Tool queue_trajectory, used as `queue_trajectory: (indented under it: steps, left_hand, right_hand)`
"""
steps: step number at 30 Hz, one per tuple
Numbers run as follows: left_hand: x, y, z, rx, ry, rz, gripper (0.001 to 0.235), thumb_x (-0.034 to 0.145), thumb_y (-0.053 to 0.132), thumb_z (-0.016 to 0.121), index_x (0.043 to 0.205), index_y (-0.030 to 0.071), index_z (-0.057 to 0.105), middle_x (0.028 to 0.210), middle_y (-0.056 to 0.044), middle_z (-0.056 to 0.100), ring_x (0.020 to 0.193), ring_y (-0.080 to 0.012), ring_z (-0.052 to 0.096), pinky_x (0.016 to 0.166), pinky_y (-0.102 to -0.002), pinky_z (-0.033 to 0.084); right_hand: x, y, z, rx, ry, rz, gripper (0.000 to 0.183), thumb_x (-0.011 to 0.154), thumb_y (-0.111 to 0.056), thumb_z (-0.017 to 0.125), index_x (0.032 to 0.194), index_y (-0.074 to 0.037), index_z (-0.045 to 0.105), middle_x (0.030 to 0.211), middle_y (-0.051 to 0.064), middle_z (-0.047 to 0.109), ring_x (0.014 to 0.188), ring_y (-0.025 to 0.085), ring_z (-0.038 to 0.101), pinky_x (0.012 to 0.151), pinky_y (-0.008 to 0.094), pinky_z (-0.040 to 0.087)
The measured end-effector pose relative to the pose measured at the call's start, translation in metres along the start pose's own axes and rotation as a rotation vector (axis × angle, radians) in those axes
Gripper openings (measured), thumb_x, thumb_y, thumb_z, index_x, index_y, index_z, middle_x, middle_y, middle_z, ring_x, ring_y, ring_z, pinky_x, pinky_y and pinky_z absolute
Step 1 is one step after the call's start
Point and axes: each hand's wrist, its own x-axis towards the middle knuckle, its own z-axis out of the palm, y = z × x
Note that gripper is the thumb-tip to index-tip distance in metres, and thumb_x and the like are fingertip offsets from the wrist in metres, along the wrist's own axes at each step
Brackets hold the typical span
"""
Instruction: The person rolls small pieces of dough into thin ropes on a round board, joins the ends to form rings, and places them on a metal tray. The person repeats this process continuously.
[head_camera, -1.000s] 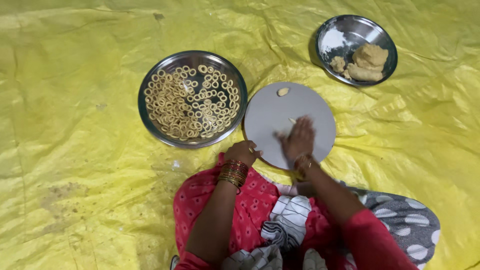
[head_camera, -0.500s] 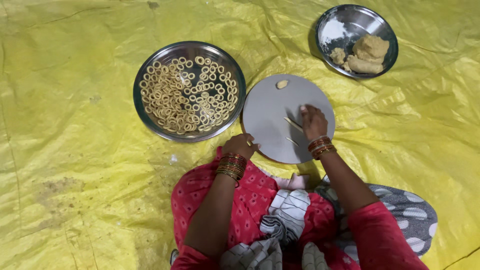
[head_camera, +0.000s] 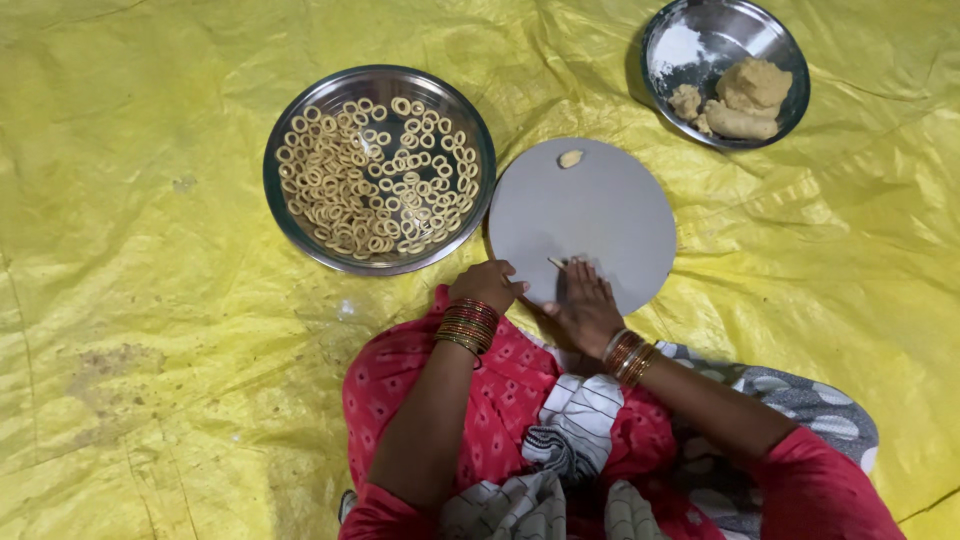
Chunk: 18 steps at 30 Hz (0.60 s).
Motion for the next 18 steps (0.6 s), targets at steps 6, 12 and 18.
queue_trajectory:
  steps: [6, 12, 18]
  left_hand:
    - [0.001, -0.004, 0.004, 0.027, 0.028, -0.007, 0.045, 0.083, 0.052, 0.076, 0.117, 0.022, 0.074, 0.117, -0.005, 0.074, 0.112, -0.0272, 0.069, 0.098, -0.042, 0.054]
    - [0.002, -0.008, 0.005, 0.034, 0.043, -0.002, 0.044, 0.082, 0.052, 0.077, 0.114, 0.022, 0.076, 0.115, -0.007, 0.074, 0.110, -0.0281, 0.070, 0.097, -0.042, 0.054]
    - [0.005, -0.012, 0.007, 0.013, 0.069, 0.006, 0.043, 0.080, 0.050, 0.078, 0.114, 0.023, 0.076, 0.114, -0.007, 0.074, 0.108, -0.0287, 0.070, 0.095, -0.042, 0.055]
  right_hand:
    - [0.055, 0.048, -0.045, 0.157, 0.436, 0.046, 0.087, 0.104, -0.060, 0.030, 0.165, -0.001, 0.012, 0.172, 0.022, 0.011, 0.159, 0.037, 0.006, 0.125, 0.058, 0.008]
    - [0.075, -0.001, -0.050, -0.172, 0.177, 0.306, 0.098, 0.094, -0.075, 0.032, 0.163, -0.010, 0.006, 0.171, 0.022, 0.000, 0.157, 0.039, -0.004, 0.123, 0.060, 0.002]
    - [0.039, -0.035, -0.002, -0.069, 0.286, -0.010, 0.101, 0.095, -0.072, 0.037, 0.163, -0.003, 0.008, 0.170, 0.022, 0.004, 0.158, 0.037, 0.000, 0.123, 0.060, -0.001]
